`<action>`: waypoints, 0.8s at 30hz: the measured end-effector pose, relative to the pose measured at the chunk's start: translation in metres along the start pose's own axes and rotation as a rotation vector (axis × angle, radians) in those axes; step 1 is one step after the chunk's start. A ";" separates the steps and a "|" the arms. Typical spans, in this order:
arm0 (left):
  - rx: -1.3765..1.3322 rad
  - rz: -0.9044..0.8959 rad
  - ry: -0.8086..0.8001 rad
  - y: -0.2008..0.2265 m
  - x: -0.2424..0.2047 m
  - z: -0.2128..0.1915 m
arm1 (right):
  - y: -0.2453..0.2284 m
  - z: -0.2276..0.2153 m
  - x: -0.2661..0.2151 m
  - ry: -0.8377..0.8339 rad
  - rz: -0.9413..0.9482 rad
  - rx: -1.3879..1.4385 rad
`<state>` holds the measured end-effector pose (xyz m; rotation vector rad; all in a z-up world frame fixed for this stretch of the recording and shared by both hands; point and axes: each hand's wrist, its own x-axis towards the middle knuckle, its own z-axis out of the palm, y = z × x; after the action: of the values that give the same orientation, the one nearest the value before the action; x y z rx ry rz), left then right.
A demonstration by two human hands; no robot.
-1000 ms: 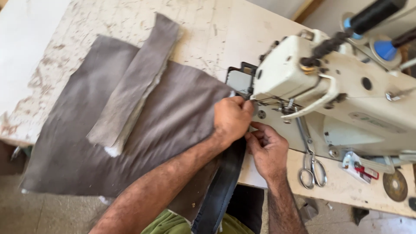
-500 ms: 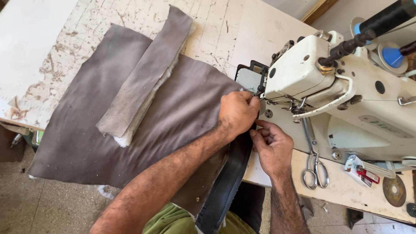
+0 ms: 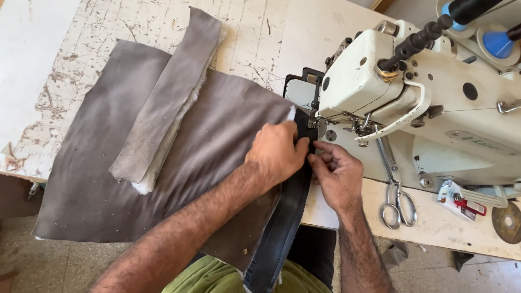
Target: Sewing a black fabric strip onto a grey fabric piece using an industrial sewing machine and trimming thread with scissors
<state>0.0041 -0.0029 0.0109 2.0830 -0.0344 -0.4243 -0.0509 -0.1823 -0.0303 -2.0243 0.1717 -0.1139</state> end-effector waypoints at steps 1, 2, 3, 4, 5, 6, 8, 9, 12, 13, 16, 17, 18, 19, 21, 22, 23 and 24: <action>0.099 0.000 -0.031 0.003 -0.008 -0.005 | 0.000 -0.001 -0.001 -0.011 0.009 0.027; 0.200 0.003 -0.062 0.007 -0.014 -0.010 | 0.000 -0.002 -0.001 -0.021 0.015 0.055; 0.205 0.004 -0.062 0.007 -0.022 -0.012 | 0.000 -0.003 0.000 -0.019 0.015 0.060; 0.231 -0.027 -0.106 0.007 -0.030 -0.013 | 0.001 -0.004 -0.001 -0.022 0.016 0.069; 0.257 -0.058 -0.149 0.007 -0.037 -0.014 | 0.003 -0.004 -0.001 -0.025 0.017 0.078; 0.260 -0.061 -0.158 -0.001 -0.044 -0.010 | 0.003 -0.005 -0.002 -0.022 0.026 0.080; 0.242 0.011 -0.084 -0.018 -0.058 -0.004 | 0.003 -0.004 -0.002 -0.034 -0.058 0.076; 0.245 0.009 -0.085 -0.022 -0.063 0.000 | 0.004 -0.004 -0.002 -0.034 -0.056 0.079; 0.082 0.119 0.066 -0.036 -0.074 0.012 | -0.004 0.000 -0.007 0.024 -0.282 -0.125; 0.062 0.201 0.131 -0.040 -0.073 0.018 | -0.014 0.002 -0.009 0.050 -0.427 -0.147; 0.068 0.406 0.182 -0.035 -0.082 0.020 | -0.031 0.001 -0.021 0.070 -0.587 -0.198; 0.097 0.534 0.177 -0.030 -0.086 0.018 | -0.035 0.000 -0.024 0.064 -0.611 -0.226; 0.099 0.536 0.169 -0.027 -0.088 0.017 | -0.028 -0.001 -0.023 0.070 -0.605 -0.226; 0.067 0.632 0.182 -0.024 -0.090 0.016 | -0.021 -0.002 -0.022 0.033 -0.718 -0.261; 0.038 0.732 0.182 -0.016 -0.092 0.011 | -0.019 -0.002 -0.024 0.004 -0.823 -0.296; 0.012 0.837 0.166 -0.011 -0.092 0.006 | -0.026 -0.001 -0.026 0.034 -0.862 -0.276; -0.015 0.942 0.149 -0.005 -0.091 0.001 | -0.032 0.000 -0.029 0.063 -0.902 -0.256; -0.011 0.946 0.143 -0.002 -0.087 -0.002 | -0.038 -0.002 -0.034 0.070 -0.901 -0.255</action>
<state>-0.0776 0.0168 0.0352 1.8322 -0.8832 0.3013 -0.0824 -0.1615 0.0041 -2.2079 -0.7271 -0.7554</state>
